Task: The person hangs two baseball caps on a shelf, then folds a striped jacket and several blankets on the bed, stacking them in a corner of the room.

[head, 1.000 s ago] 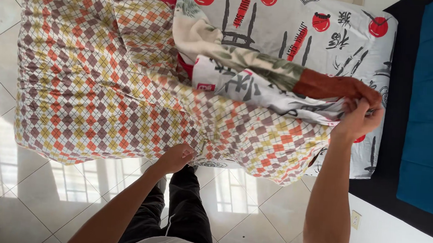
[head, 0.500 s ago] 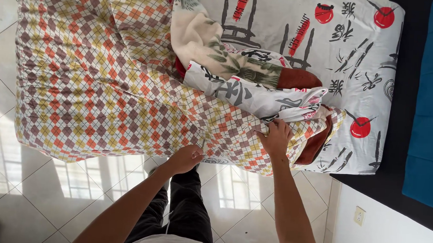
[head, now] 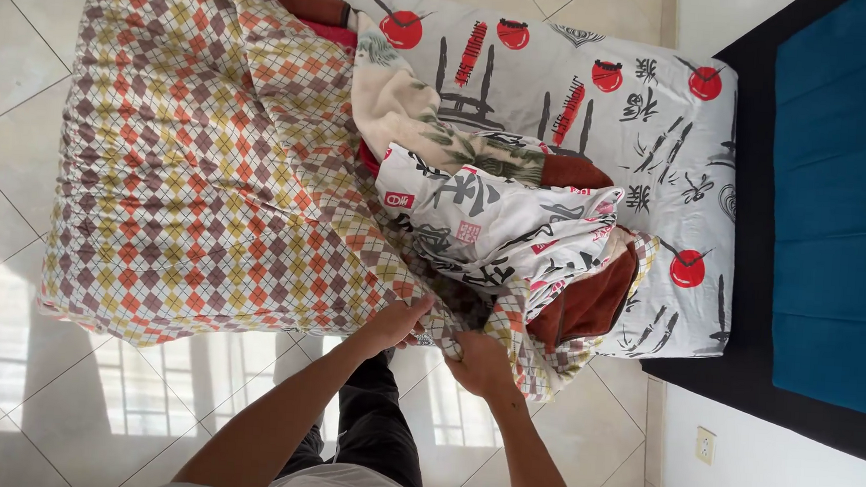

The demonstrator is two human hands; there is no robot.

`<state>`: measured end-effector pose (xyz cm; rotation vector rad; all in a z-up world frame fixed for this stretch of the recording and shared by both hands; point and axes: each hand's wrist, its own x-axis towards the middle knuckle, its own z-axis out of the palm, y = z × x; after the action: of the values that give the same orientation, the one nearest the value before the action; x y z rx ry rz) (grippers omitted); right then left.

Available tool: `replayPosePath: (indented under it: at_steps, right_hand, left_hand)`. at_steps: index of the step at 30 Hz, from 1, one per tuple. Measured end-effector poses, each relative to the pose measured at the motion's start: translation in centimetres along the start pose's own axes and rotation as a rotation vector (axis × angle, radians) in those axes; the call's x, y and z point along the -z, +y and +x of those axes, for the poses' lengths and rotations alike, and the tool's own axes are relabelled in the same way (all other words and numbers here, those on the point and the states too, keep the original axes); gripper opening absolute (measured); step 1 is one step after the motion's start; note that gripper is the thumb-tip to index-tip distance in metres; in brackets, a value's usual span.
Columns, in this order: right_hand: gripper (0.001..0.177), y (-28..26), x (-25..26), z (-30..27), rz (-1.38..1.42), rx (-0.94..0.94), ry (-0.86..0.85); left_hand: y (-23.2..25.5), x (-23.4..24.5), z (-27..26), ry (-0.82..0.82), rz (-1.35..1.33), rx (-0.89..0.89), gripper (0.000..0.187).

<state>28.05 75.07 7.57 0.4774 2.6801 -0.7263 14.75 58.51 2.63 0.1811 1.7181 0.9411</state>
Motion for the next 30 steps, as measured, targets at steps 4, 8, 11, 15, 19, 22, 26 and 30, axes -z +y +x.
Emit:
replayPosePath:
  at_steps: [4, 8, 11, 15, 19, 22, 26, 30]
  right_hand:
    - [0.024, -4.5, -0.6, -2.4, 0.032, 0.135, 0.026]
    - [0.022, -8.6, -1.3, -4.9, 0.028, 0.193, 0.184]
    - [0.026, -12.9, -2.0, -7.8, 0.100, 0.199, 0.215]
    - [0.040, -18.4, -3.0, -10.3, 0.062, 0.156, 0.131]
    - [0.045, -18.6, -8.0, -9.1, 0.493, 0.279, 0.107]
    - [0.043, -20.8, -8.4, -7.3, 0.785, 0.101, 0.255]
    - [0.051, -21.3, -8.2, -3.8, 1.604, -0.509, 0.073]
    - [0.052, -15.7, -14.4, 4.7, 1.634, -0.579, -0.109]
  left_hand:
    - [-2.7, 0.6, -0.7, 0.069, -0.340, 0.057, 0.053]
    - [-7.6, 1.8, -2.9, 0.167, -0.397, -0.179, 0.056]
    - [-9.1, 3.2, -8.5, 0.218, -0.410, -0.265, 0.050]
    - [-10.8, 6.0, -14.5, 0.252, -0.473, -0.360, 0.046]
    - [-11.0, 8.6, -22.8, 0.300, -0.417, -0.450, 0.045]
    - [-11.5, 10.4, -28.4, 0.323, -0.365, -0.549, 0.041]
    - [-12.3, 12.2, -35.5, 0.339, -0.247, -0.638, 0.036]
    - [-13.7, 14.0, -40.0, 0.358, -0.208, -0.672, 0.034]
